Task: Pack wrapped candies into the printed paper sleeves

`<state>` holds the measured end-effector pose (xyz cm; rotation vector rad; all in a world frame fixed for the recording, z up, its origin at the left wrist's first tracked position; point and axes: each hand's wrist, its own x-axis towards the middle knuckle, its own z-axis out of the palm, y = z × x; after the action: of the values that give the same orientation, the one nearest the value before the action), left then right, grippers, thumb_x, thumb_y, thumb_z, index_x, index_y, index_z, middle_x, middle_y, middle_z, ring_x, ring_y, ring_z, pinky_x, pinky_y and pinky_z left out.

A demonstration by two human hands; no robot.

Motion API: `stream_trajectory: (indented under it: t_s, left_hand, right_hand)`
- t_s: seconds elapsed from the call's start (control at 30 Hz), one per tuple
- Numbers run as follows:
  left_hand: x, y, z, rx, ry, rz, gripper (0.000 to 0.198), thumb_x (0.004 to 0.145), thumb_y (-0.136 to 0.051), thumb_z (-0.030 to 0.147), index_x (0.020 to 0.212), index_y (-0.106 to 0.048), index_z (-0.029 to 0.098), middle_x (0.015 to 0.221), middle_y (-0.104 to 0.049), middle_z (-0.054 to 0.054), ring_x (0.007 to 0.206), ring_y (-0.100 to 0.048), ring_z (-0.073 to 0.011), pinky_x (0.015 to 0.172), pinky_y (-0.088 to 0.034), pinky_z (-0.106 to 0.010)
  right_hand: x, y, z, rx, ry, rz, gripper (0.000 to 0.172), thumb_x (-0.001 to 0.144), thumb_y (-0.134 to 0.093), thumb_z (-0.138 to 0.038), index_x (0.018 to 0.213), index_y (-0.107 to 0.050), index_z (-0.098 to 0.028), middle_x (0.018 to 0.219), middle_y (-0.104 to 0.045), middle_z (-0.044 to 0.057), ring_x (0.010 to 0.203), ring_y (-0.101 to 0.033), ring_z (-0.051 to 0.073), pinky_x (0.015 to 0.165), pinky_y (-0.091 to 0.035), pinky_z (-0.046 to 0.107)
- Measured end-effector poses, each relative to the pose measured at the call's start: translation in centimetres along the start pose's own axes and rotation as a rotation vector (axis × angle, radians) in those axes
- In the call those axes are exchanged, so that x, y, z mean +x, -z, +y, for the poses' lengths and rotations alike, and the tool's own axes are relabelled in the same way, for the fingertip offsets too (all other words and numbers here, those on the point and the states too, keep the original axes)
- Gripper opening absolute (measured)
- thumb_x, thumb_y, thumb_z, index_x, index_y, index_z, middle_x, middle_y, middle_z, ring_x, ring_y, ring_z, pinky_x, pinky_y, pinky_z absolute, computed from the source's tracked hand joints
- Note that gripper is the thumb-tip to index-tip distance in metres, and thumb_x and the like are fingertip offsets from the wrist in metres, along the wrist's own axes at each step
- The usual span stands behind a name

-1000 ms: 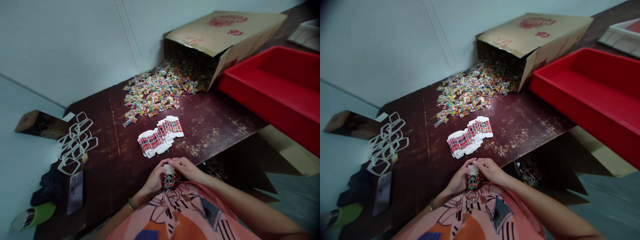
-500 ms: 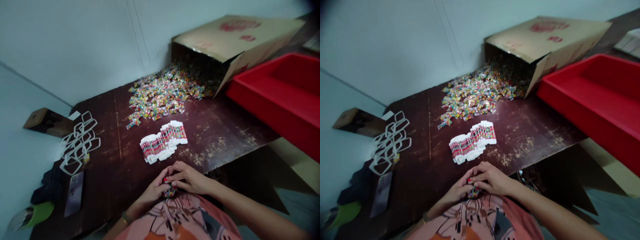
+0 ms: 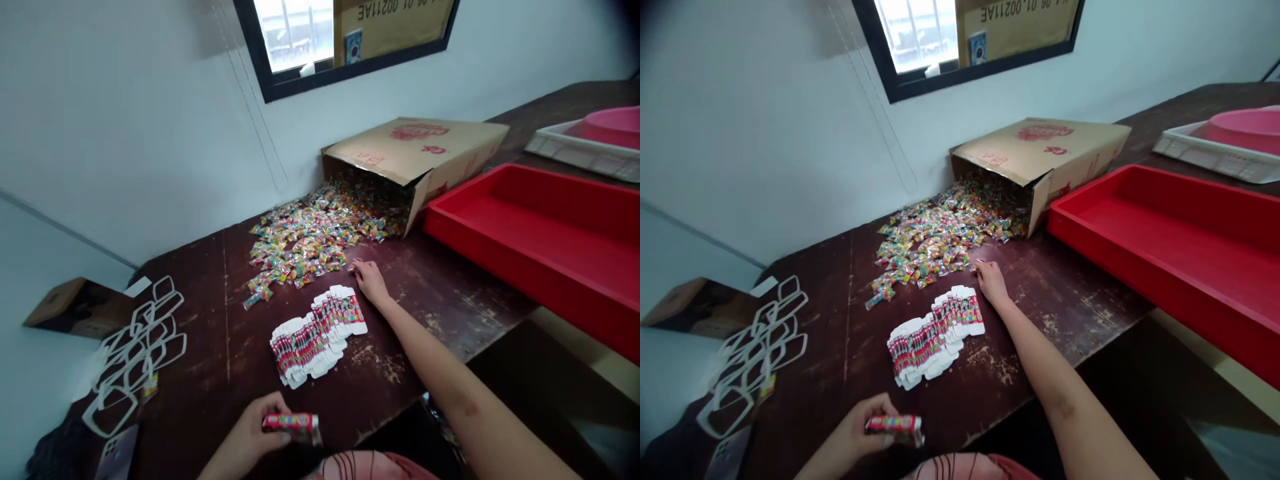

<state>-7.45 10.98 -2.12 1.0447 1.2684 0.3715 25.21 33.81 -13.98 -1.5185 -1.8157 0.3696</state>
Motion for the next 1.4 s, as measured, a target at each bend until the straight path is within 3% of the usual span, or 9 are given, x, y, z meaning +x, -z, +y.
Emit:
stream_trajectory:
  t_s: [0.2,0.3,0.5,0.7,0.8,1.0,1.13,1.23,1.4]
  left_hand:
    - [4.0,-4.2,-1.3,-0.309,-0.051,0.145,0.039,0.073,-0.065,0.035,0.107,-0.057,0.017,0.092,-0.067,-0.004,0.08,-0.063,-0.0191,0.076,-0.046,-0.03]
    - [5.9,-6.6,-1.7,-0.337,-0.124,0.066,0.037,0.073,-0.068,0.033,0.104,-0.057,0.016,0.093,-0.067,-0.004,0.079,-0.063,-0.0175,0.078,-0.048,-0.03]
    - [6.6,-9.5,-1.0,-0.437,-0.139,-0.083,0.051,0.064,-0.077,0.024,0.108,-0.051,0.016,0.092,-0.066,-0.005,0.084,-0.067,-0.0218,0.08,-0.052,-0.037]
    - [5.9,-9.2,-0.6,-0.337,-0.061,-0.011,0.067,0.061,-0.077,0.024,0.119,-0.046,0.017,0.095,-0.064,-0.007,0.083,-0.067,-0.0238,0.067,-0.057,-0.036]
    - [5.6,-8.4,-0.9,-0.346,-0.037,0.026,0.066,0.064,-0.072,0.024,0.123,-0.044,0.016,0.096,-0.064,-0.009,0.083,-0.066,-0.0234,0.063,-0.056,-0.033]
    - [5.5,-8.5,-1.1,-0.356,-0.025,-0.065,0.071,0.065,-0.067,0.015,0.13,-0.04,0.02,0.094,-0.062,-0.006,0.075,-0.063,-0.0174,0.061,-0.053,-0.029]
    - [5.4,-9.0,-0.7,-0.225,-0.07,-0.111,0.064,0.065,-0.062,0.012,0.126,-0.044,0.017,0.081,-0.06,-0.002,0.07,-0.059,-0.0149,0.057,-0.05,-0.025]
    - [5.2,-9.0,-0.4,-0.19,-0.094,-0.113,0.056,0.063,-0.061,0.012,0.118,-0.048,0.015,0.079,-0.059,-0.001,0.066,-0.058,-0.0149,0.053,-0.048,-0.024]
    - [4.8,-8.4,-0.8,-0.217,-0.093,-0.061,0.044,0.067,-0.068,0.023,0.106,-0.05,0.014,0.078,-0.059,-0.002,0.064,-0.059,-0.0149,0.047,-0.046,-0.022]
  right_hand:
    - [-9.9,2.7,1.0,0.046,-0.118,0.126,0.027,0.088,-0.043,-0.02,0.104,-0.064,-0.017,0.116,-0.06,0.014,0.107,-0.05,0.027,0.094,-0.041,0.044]
    - [-13.0,4.6,0.9,0.077,-0.177,0.145,0.028,0.091,-0.039,-0.027,0.102,-0.062,-0.016,0.103,-0.064,0.012,0.096,-0.058,0.023,0.087,-0.046,0.039]
    - [-11.7,6.7,0.3,0.058,-0.219,0.126,0.029,0.086,-0.051,-0.032,0.109,-0.062,-0.018,0.112,-0.062,0.013,0.105,-0.053,0.026,0.092,-0.041,0.04]
    - [-8.1,7.3,-1.6,0.099,-0.253,0.041,0.018,0.081,-0.052,-0.021,0.094,-0.065,-0.018,0.088,-0.067,0.008,0.086,-0.058,0.021,0.083,-0.043,0.034]
    - [-10.0,7.2,-5.3,0.18,-0.253,0.015,0.025,0.089,-0.04,-0.023,0.107,-0.057,-0.017,0.09,-0.067,0.007,0.081,-0.06,0.019,0.076,-0.045,0.03]
    - [-15.4,6.7,-13.5,0.443,0.095,-0.433,0.022,0.091,-0.046,-0.023,0.111,-0.054,-0.02,0.094,-0.064,0.004,0.081,-0.059,0.015,0.075,-0.045,0.026]
    - [-14.8,6.9,-13.8,0.339,0.064,-0.343,0.028,0.085,-0.055,-0.019,0.112,-0.05,-0.019,0.096,-0.06,0.005,0.076,-0.055,0.014,0.072,-0.045,0.026]
    - [-14.5,7.0,-13.8,0.299,0.189,-0.395,0.015,0.088,-0.051,-0.019,0.102,-0.055,-0.019,0.093,-0.06,0.005,0.08,-0.054,0.016,0.074,-0.045,0.027]
    - [-15.9,6.6,-14.3,0.52,0.144,-0.418,0.025,0.094,-0.045,-0.024,0.118,-0.053,-0.021,0.102,-0.063,0.006,0.089,-0.058,0.015,0.082,-0.046,0.028]
